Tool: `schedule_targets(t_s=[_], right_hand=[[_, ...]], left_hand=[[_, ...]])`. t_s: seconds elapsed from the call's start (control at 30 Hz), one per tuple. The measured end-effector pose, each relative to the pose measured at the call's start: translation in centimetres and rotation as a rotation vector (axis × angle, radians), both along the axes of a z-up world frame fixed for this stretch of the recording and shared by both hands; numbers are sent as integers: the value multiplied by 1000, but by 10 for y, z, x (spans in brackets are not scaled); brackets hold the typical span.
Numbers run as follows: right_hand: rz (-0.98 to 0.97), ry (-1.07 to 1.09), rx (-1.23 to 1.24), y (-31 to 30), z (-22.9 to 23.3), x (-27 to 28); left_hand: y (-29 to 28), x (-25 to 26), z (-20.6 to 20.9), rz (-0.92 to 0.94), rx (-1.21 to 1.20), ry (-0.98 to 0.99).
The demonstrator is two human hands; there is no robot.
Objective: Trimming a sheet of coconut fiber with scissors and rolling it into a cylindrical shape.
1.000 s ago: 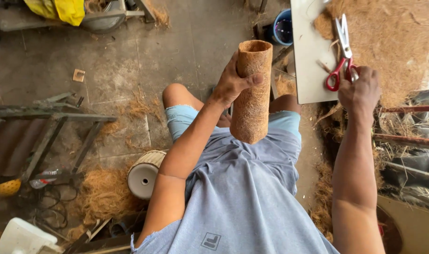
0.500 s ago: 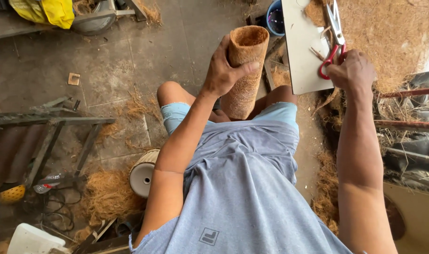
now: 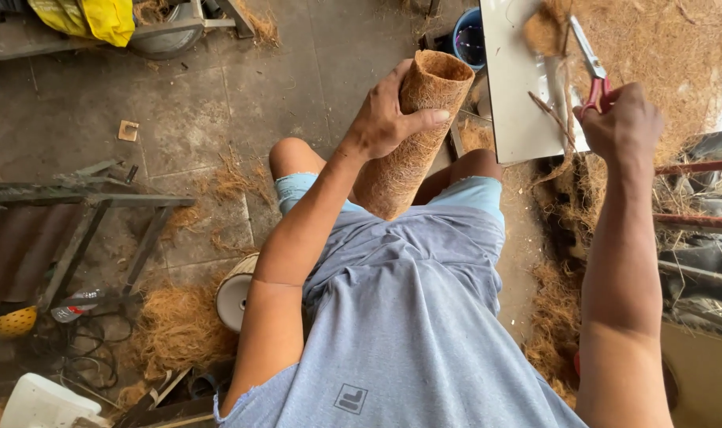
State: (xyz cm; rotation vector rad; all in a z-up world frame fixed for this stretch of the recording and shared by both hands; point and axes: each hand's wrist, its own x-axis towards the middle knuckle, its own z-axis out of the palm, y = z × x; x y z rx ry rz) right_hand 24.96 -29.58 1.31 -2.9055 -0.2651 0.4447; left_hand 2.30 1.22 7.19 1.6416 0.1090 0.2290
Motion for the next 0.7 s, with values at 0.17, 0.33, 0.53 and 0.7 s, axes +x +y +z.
schedule_targets(t_s=[0.17, 0.33, 0.53, 0.7], right_hand=[[96, -12, 113, -10, 44, -34], [197, 34, -147, -28, 43, -24], [401, -110, -266, -34, 93, -49], [396, 225, 308, -5, 118, -105]], left_hand=[[15, 10, -21, -120, 97, 116], [17, 19, -18, -173, 245, 182], [16, 12, -6, -223, 206, 109], [12, 13, 1, -242, 245, 54]])
